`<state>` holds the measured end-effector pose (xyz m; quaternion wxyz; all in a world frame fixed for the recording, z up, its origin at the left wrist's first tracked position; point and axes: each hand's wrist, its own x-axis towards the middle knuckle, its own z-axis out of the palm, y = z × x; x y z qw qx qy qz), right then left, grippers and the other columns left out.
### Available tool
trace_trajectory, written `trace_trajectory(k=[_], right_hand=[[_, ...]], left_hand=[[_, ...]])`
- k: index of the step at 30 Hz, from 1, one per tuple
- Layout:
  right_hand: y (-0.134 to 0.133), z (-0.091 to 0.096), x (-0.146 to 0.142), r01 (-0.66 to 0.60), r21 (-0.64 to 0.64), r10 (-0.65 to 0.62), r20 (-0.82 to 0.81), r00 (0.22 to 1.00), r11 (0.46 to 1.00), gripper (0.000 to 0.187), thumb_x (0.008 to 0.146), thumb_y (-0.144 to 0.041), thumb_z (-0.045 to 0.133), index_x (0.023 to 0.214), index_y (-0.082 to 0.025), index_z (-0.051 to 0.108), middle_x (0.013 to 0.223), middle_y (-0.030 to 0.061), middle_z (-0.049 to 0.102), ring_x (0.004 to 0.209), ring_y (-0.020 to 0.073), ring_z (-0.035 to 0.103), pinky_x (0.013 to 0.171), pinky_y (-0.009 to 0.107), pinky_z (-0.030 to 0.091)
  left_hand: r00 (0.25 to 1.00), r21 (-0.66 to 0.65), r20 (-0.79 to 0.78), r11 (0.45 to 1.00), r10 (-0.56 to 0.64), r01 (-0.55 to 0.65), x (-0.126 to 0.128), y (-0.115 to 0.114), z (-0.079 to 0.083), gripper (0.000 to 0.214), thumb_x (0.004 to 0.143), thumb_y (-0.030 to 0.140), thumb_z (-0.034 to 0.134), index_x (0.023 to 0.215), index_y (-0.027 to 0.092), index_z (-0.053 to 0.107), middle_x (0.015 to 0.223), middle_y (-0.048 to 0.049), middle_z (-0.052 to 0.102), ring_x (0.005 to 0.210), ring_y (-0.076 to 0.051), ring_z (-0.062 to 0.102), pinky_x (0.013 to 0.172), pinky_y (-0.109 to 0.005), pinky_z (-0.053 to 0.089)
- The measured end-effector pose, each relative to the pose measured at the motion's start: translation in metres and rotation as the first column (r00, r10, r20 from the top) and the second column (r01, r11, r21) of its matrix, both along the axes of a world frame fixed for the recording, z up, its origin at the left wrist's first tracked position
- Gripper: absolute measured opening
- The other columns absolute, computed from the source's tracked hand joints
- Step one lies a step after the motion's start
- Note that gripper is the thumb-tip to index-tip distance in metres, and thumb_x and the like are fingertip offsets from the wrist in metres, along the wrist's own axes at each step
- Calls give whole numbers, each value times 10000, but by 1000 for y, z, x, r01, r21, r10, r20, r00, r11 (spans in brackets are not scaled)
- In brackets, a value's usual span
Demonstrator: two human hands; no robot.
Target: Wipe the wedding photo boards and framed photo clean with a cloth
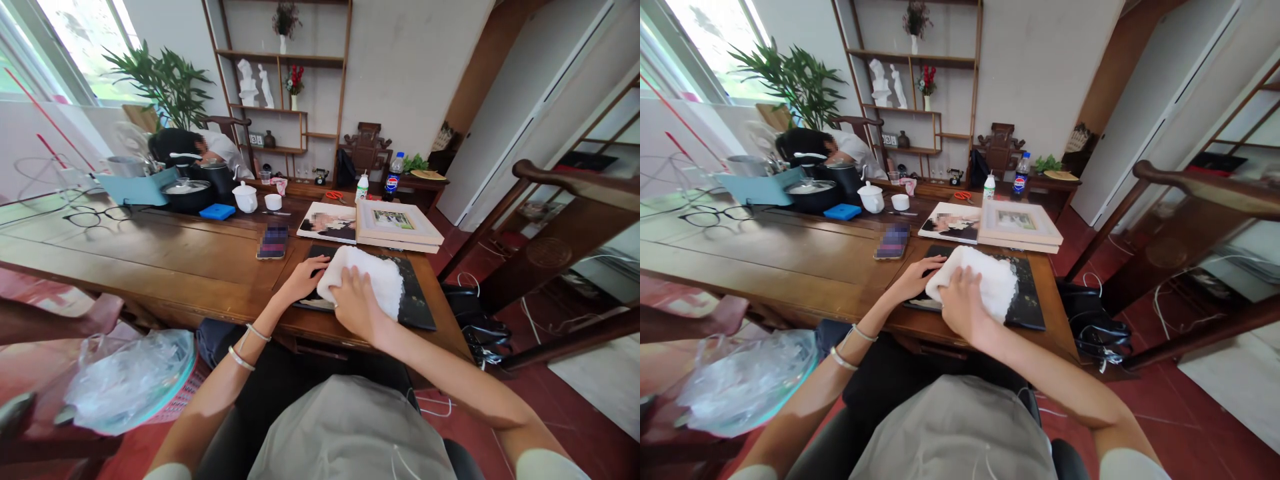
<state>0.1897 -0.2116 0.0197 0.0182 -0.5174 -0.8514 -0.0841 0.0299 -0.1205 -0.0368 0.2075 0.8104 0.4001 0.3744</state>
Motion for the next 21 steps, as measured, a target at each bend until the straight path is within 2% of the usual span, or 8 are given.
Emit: trace_trajectory(k=[3, 6, 9, 12, 15, 17, 21], right_hand=[[-27, -10, -13, -58, -5, 58, -22, 998, 998, 328, 841, -201, 473, 1087, -125, 676, 1394, 248, 401, 1282, 464, 310, 972, 662, 256], [-49, -12, -14, -125, -23, 123, -59, 991, 992, 310, 853, -225, 472, 1056, -147, 693, 1399, 215, 416, 1293, 437, 313, 1000, 642, 244], [-45, -5, -3, -165, -60, 158, -97, 983, 985, 309, 797, -256, 544, 1059, -179, 689, 1376, 187, 446, 1284, 412, 337, 1003, 578, 286], [-14, 7, 15, -121, -48, 114, -130, 985, 992, 317, 779, -223, 522, 1055, -176, 670, 1256, 174, 545, 1212, 353, 435, 966, 473, 360], [32, 17, 29, -60, -43, 52, -177, 983, 997, 325, 805, -185, 444, 1066, -160, 636, 1100, 163, 626, 1073, 317, 541, 876, 406, 419], [65, 23, 30, -101, -80, 81, -220, 972, 992, 338, 833, -183, 389, 1084, -133, 609, 1069, 167, 643, 997, 307, 578, 829, 382, 433], [116, 33, 11, -250, -115, 214, -258, 942, 961, 347, 841, -137, 349, 1095, -115, 585, 1180, 128, 624, 1026, 243, 574, 864, 304, 410]], left_hand=[[1000, 13, -9, 1000, -4, 4, -1, -3, 2, 320, 842, 192, 457, 1063, 198, 688, 1253, -62, 613, 1242, -237, 500, 1061, -418, 384], [1000, 17, -22, 1000, -20, 20, -2, -5, 3, 325, 844, 183, 455, 1078, 181, 681, 1284, -80, 588, 1250, -242, 491, 1059, -413, 386], [999, 21, -33, 999, -23, 24, -1, -7, 3, 332, 854, 180, 443, 1096, 184, 670, 1294, -78, 580, 1264, -233, 477, 1064, -409, 380], [1000, 46, -20, 999, -22, 23, 1, -6, 0, 335, 867, 182, 427, 1105, 189, 663, 1288, -67, 587, 1275, -230, 464, 1073, -418, 368], [1000, 75, -22, 997, -19, 20, 3, -5, -2, 326, 873, 191, 426, 1091, 173, 668, 1265, -76, 603, 1269, -241, 470, 1077, -432, 363], [999, 86, -39, 996, -2, 6, 3, -5, -2, 327, 878, 200, 425, 1095, 162, 667, 1257, -88, 607, 1253, -243, 488, 1074, -435, 368], [998, 108, -57, 994, 23, -17, 3, -7, -2, 340, 889, 208, 416, 1126, 145, 652, 1261, -106, 601, 1243, -234, 497, 1073, -420, 370]])
